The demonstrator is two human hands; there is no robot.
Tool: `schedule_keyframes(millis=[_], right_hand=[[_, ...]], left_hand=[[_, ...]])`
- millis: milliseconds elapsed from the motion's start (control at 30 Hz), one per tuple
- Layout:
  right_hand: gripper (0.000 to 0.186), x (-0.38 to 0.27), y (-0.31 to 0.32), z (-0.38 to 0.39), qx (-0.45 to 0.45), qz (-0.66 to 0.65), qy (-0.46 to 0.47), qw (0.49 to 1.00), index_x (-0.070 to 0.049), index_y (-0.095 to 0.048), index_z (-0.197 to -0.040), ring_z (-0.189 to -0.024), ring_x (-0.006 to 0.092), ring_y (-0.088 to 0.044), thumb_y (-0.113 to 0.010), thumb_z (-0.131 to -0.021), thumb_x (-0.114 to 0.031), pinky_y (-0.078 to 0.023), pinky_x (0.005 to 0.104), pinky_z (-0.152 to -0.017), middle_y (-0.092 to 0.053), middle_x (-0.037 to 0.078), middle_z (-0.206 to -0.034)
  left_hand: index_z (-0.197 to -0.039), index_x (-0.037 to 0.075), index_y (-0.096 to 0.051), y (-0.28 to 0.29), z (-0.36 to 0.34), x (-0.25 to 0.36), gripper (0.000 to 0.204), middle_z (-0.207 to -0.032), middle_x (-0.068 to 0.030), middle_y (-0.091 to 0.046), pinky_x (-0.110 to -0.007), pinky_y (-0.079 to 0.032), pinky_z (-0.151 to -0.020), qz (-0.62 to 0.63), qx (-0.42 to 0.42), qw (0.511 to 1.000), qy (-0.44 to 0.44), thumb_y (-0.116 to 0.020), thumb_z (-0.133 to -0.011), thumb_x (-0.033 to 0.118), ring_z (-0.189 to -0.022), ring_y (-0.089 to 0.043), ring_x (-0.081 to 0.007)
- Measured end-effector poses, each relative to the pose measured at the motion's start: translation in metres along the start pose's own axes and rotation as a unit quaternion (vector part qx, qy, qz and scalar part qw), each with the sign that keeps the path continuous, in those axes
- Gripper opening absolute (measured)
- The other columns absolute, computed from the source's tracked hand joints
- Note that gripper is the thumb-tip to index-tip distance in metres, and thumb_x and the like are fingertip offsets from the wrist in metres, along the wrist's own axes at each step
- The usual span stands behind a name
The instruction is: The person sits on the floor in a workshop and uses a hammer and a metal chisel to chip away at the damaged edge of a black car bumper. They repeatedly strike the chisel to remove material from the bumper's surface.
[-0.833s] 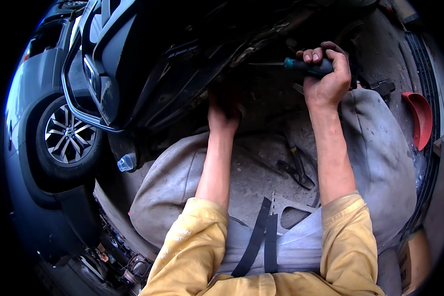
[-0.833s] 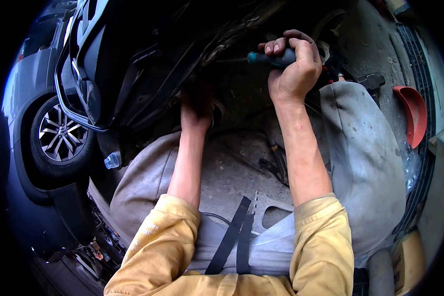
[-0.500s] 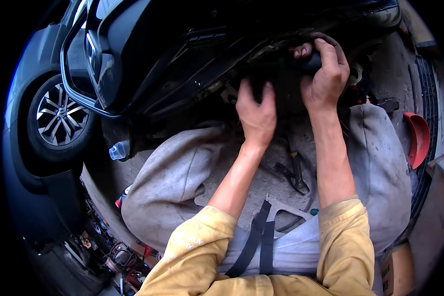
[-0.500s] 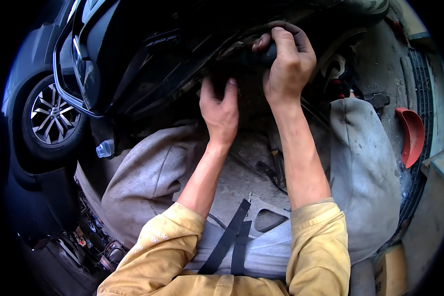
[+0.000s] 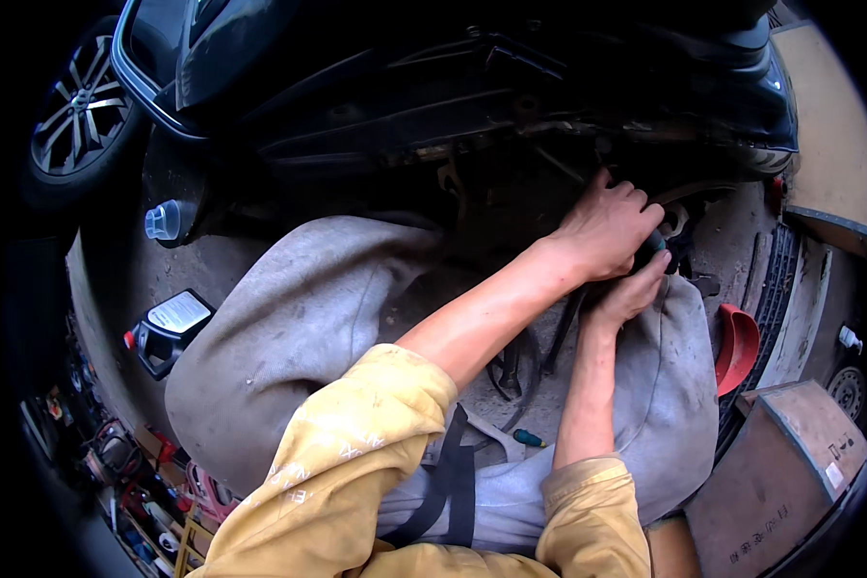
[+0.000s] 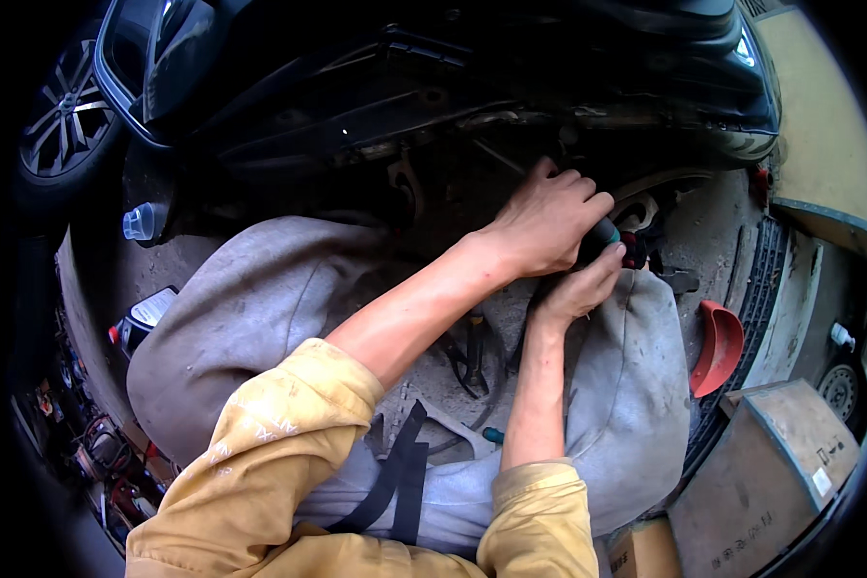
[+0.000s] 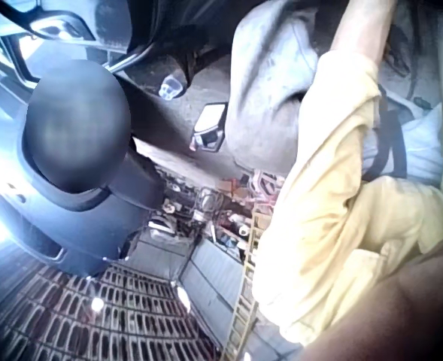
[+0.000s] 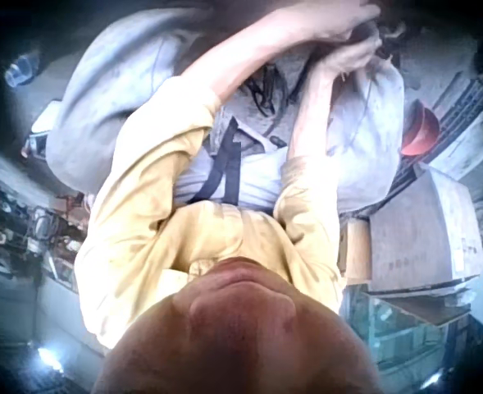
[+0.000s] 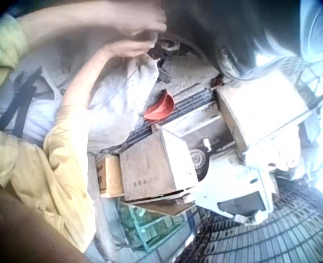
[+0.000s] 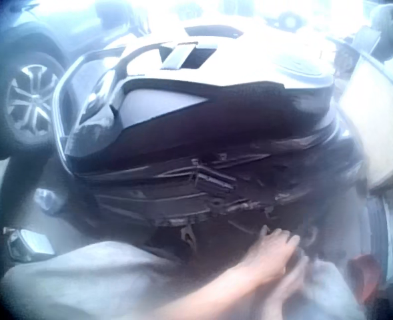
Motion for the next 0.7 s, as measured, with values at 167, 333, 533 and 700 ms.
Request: schedule_keyframes(millis=[167,333,533,700], right_hand=[[0.046,0.066,0.023,0.061,-0.203,0.350,-0.012,0.915,0.005,-0.048,-0.124,-0.112,0.0314,-0.051,-0.050,-0.094,-0.030,-0.040,0.0361,-0.093,-0.055,0.023,-0.120],[0.051,0.099,0.043,0.104,-0.306,0.576,-0.014,0.758,0.005,-0.045,-0.121,-0.106,0.0446,-0.049,-0.059,-0.083,-0.026,-0.040,0.0485,-0.091,-0.050,0.031,-0.113],[0.032,0.108,0.052,0.092,-0.355,0.593,0.052,0.721,0.004,-0.049,-0.099,-0.095,0.0432,-0.052,-0.064,-0.078,-0.015,-0.043,0.0493,-0.084,-0.053,0.028,-0.097],[0.033,0.095,0.055,0.088,-0.332,0.576,0.000,0.746,0.006,-0.048,-0.097,-0.092,0.0450,-0.053,-0.063,-0.078,-0.017,-0.044,0.0487,-0.080,-0.054,0.029,-0.095]], left_hand=[[-0.091,0.008,-0.055,0.008,-0.003,-0.004,0.032,-0.086,-0.0080,-0.059,-0.046,-0.040,-0.085,0.039,0.072,0.996,0.024,-0.072,-0.065,0.015,-0.092,-0.058,-0.0269],[-0.085,0.007,-0.056,0.021,-0.025,-0.010,0.033,-0.081,-0.0101,-0.062,-0.041,-0.048,-0.069,0.073,0.134,0.988,0.026,-0.077,-0.065,0.022,-0.081,-0.062,-0.0302],[-0.083,0.006,-0.057,0.030,-0.034,-0.024,0.035,-0.079,-0.0127,-0.064,-0.040,-0.049,-0.060,0.115,0.112,0.985,0.068,-0.077,-0.068,0.030,-0.073,-0.064,-0.0324],[-0.084,0.007,-0.057,0.030,-0.035,-0.029,0.033,-0.079,-0.0120,-0.064,-0.040,-0.049,-0.060,0.115,0.088,0.987,0.065,-0.076,-0.068,0.029,-0.072,-0.063,-0.0327]])
Point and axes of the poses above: each hand's wrist, its own z-axis away from the middle knuckle, its own y-axis out of the back of the hand, x = y × z, the point moved 1 cm from there along -z, towards the middle knuckle
